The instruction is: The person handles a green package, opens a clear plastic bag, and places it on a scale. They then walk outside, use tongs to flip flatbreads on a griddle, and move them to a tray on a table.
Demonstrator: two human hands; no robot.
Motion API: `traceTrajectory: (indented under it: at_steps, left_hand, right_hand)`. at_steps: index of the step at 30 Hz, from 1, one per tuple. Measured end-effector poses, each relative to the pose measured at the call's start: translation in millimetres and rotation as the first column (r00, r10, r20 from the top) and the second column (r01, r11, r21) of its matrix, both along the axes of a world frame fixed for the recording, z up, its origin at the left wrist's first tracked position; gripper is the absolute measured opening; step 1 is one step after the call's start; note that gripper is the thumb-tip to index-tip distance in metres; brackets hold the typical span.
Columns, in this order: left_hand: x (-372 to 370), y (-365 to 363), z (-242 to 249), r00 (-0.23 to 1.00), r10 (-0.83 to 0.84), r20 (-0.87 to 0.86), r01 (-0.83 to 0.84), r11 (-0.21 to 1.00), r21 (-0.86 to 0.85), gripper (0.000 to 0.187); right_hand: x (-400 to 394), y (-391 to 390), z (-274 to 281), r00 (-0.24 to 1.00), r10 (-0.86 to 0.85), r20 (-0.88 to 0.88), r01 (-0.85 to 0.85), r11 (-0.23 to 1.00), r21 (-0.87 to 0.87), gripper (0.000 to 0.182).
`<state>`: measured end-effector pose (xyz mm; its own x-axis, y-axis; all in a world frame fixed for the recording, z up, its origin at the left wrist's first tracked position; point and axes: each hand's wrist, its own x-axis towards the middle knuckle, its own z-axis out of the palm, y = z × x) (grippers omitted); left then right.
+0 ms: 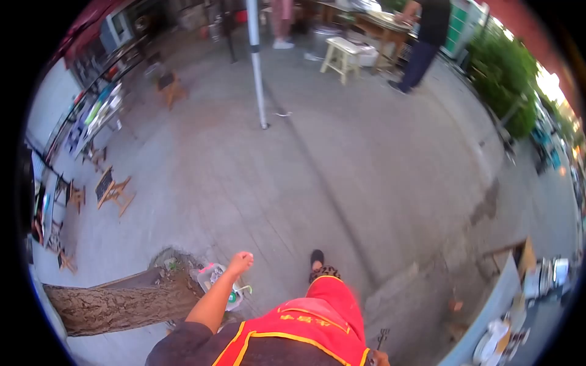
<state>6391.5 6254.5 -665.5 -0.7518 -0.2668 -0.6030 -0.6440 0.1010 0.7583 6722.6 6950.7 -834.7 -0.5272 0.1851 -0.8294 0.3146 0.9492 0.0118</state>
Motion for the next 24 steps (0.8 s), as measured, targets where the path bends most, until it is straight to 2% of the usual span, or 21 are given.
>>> traceTrajectory:
  at_steps: [1,2,5,7,8,9,10,11,12,13,14,15,17,19,21,22,23,24]
  left_hand:
    - [-18.4,-10.6,0.2,1.000,-0.002,-0.003,0.002,1.000,-0.022,0.030]
    - [-32.1,-22.0,-0.1,0.999,-0.024,-0.021,0.024,0.999,-0.027,0.029]
    - [-38.3,-73.6,-9.1,0.995,-0.095,-0.024,0.093,0.992,-0.087,0.028]
    - [-31.1,-100.9,29.7,0.976,0.132,0.172,-0.110,0.985,-0.132,0.024]
    - [-19.9,-117.0,37.3,0.951,0.241,0.195,-0.235,0.971,-0.051,0.023]
    - [-4.8,-130.7,39.7,0.913,0.344,0.219,-0.359,0.933,0.034,0.022]
    - [7.9,-139.9,43.5,0.831,0.505,0.234,-0.542,0.830,0.131,0.021]
    - [18.2,-151.5,46.7,0.718,0.643,0.266,-0.694,0.686,0.219,0.021]
    - [19.7,-162.6,59.2,0.946,0.150,0.288,-0.065,0.956,-0.287,0.021]
    - [24.7,-169.1,67.2,0.776,-0.291,0.560,0.616,0.540,-0.573,0.021]
    - [29.3,-173.9,68.1,0.760,-0.173,0.627,0.567,0.649,-0.507,0.022]
    - [33.3,-179.1,65.8,0.719,-0.066,0.692,0.498,0.743,-0.446,0.023]
    - [35.6,-195.0,67.6,0.709,-0.113,0.696,0.487,0.793,-0.367,0.022]
    - [32.8,-223.5,18.2,0.759,-0.101,0.643,0.445,0.801,-0.400,0.024]
    - [-8.8,-267.3,5.5,0.813,-0.127,0.569,0.437,0.778,-0.451,0.026]
    - [-28.3,-290.8,0.6,0.829,-0.149,0.539,0.450,0.748,-0.487,0.027]
    - [-47.5,-308.5,-4.6,0.861,-0.180,0.476,0.466,0.653,-0.596,0.028]
    - [-86.6,-354.8,-4.8,0.778,-0.249,0.577,0.562,0.687,-0.461,0.025]
  right_hand:
    - [-56.8,-3.8,30.1,0.992,-0.129,0.010,0.129,0.991,0.017,0.033]
    - [-116.1,-5.8,47.6,0.982,-0.188,0.002,0.188,0.982,0.027,0.032]
    - [-310.8,-23.8,71.2,0.969,-0.238,-0.060,0.239,0.971,0.008,0.030]
    - [-475.9,-69.8,65.5,0.953,-0.303,-0.025,0.303,0.953,0.011,0.031]
    - [-564.9,-103.6,63.9,0.936,-0.352,0.021,0.352,0.935,0.036,0.034]
    - [-635.5,-205.5,159.5,0.978,-0.059,-0.202,0.055,0.998,-0.022,0.029]
    - [-717.4,-232.1,85.5,0.916,0.296,-0.270,-0.268,0.954,0.134,0.033]
    - [-789.2,-314.3,163.6,0.868,0.333,-0.369,-0.366,0.930,-0.021,0.044]
    - [-847.9,-388.6,197.1,0.910,0.177,-0.375,-0.231,0.967,-0.105,0.050]
    - [-883.4,-478.5,270.3,0.891,0.158,-0.425,-0.243,0.957,-0.155,0.052]
    - [-931.9,-536.5,257.8,0.791,0.282,-0.543,-0.431,0.887,-0.167,0.054]
    - [-953.0,-610.9,322.8,0.819,0.286,-0.498,-0.463,0.841,-0.279,0.052]
    - [-983.4,-728.8,381.9,0.844,0.216,-0.491,-0.453,0.778,-0.435,0.050]
    - [-990.2,-806.6,423.5,0.829,0.258,-0.496,-0.511,0.708,-0.487,0.048]
    - [-1005.8,-860.0,461.0,0.832,0.259,-0.490,-0.517,0.681,-0.518,0.047]
    - [-1005.5,-872.4,473.3,0.847,0.251,-0.468,-0.495,0.692,-0.525,0.046]
    - [-1006.0,-880.4,481.0,0.863,0.245,-0.442,-0.471,0.708,-0.527,0.045]
    - [-1015.3,-887.9,487.1,0.866,0.249,-0.434,-0.463,0.729,-0.504,0.046]
